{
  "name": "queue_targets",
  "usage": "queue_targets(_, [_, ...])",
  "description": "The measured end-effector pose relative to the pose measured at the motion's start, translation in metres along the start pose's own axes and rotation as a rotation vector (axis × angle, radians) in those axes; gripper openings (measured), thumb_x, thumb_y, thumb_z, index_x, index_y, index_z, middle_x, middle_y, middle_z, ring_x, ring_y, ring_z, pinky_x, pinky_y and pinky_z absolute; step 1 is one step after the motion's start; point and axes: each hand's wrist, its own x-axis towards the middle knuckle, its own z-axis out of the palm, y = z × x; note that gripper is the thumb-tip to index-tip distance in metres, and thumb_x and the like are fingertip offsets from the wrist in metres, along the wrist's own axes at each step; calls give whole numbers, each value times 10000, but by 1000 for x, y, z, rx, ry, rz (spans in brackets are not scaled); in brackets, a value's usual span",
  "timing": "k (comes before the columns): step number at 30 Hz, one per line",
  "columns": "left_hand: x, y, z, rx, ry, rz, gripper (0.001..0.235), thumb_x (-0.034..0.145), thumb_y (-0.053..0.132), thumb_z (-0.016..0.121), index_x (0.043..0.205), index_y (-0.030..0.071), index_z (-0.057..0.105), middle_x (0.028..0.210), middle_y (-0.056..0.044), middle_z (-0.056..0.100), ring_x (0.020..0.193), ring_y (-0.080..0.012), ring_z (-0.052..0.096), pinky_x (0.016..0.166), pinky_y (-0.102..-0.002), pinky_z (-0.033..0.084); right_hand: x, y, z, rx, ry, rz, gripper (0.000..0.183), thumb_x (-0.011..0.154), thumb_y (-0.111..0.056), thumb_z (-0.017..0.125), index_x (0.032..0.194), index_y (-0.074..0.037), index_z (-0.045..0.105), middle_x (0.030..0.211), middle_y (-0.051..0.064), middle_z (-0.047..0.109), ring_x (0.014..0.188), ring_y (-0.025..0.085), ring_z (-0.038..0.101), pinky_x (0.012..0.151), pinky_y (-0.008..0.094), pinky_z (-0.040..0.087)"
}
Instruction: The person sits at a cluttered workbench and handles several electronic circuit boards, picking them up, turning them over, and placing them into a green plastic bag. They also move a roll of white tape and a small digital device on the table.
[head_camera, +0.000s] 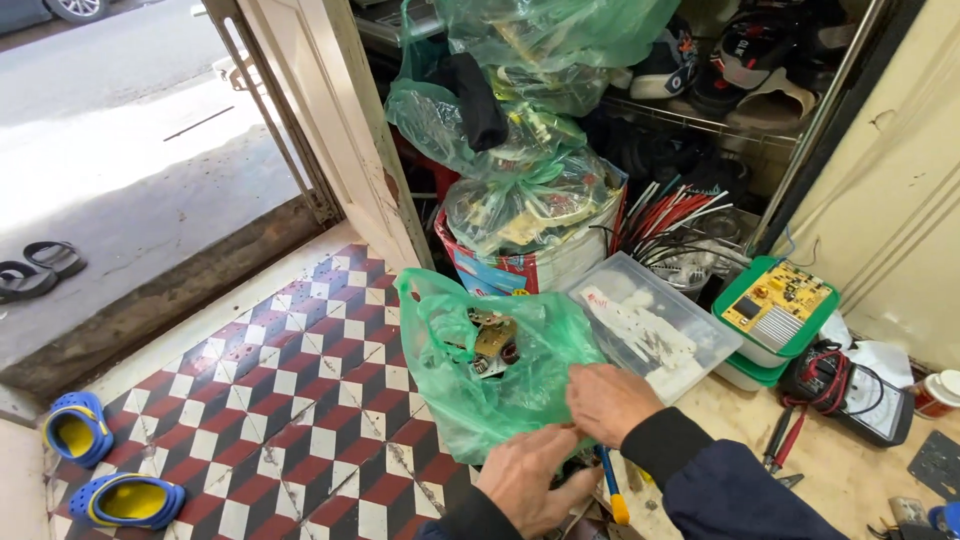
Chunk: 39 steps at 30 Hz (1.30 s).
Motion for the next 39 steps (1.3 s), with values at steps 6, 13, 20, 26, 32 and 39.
queue_targets(6, [23, -65, -44, 89, 312, -246, 216, 1040, 151, 619, 1208, 128, 753, 888, -2, 821, 583, -113, 654, 515, -299, 561, 21, -19, -21, -470, 343, 128, 833, 833, -251, 678, 1606, -51, 441, 1434, 162, 624, 724, 307, 786, 618, 425, 639])
queue_targets(13, [48, -205, -32, 420, 273, -168, 596, 893, 193, 749, 1445, 4, 628, 1488, -203, 639, 1343, -397, 630, 1120, -449, 521, 48, -41, -26, -525, 420, 87, 835, 825, -195, 674, 1618, -91, 431, 1567, 263, 536, 746, 284, 742, 716, 418, 579])
queue_targets(20, [74, -238, -39, 538, -17, -546, 1225, 733, 291, 909, 1748, 173, 234, 1758, -207, 349, 1527, -397, 487, 1152, -503, 504, 67, -76, -26, -188, 364, -333, 263, 902, -123, 672, 1156, -71, 631, 1143, 115, 656, 939, 294, 656, 875, 446, 518])
queue_targets(26, [82, -210, -75, 629, -4, -563, 1046, 815, 269, 783, 1718, 143, 271, 1660, -181, 452, 1351, -394, 611, 1018, -495, 576, 69, -53, -1, -154, 56, -165, 111, 1008, -205, 619, 976, -102, 646, 941, 89, 667, 576, 344, 663, 547, 496, 562])
queue_targets(32, [84, -214, -72, 833, -99, -529, 988, 819, 303, 836, 1684, 194, 369, 1662, -114, 488, 1452, -351, 548, 1068, -559, 571, 68, -63, -15, -80, 12, -85, 143, 1038, -253, 630, 1070, -116, 653, 992, 97, 722, 651, 401, 739, 607, 541, 585])
queue_targets(39, [103, -124, -110, 917, 637, 7, 462, 933, 248, 819, 1378, 153, 741, 1278, -95, 654, 1085, -290, 631, 956, -414, 513, 29, -54, -42, -70, 110, -156, 117, 1065, -241, 619, 971, -171, 626, 777, 3, 661, 459, 179, 563, 458, 371, 541])
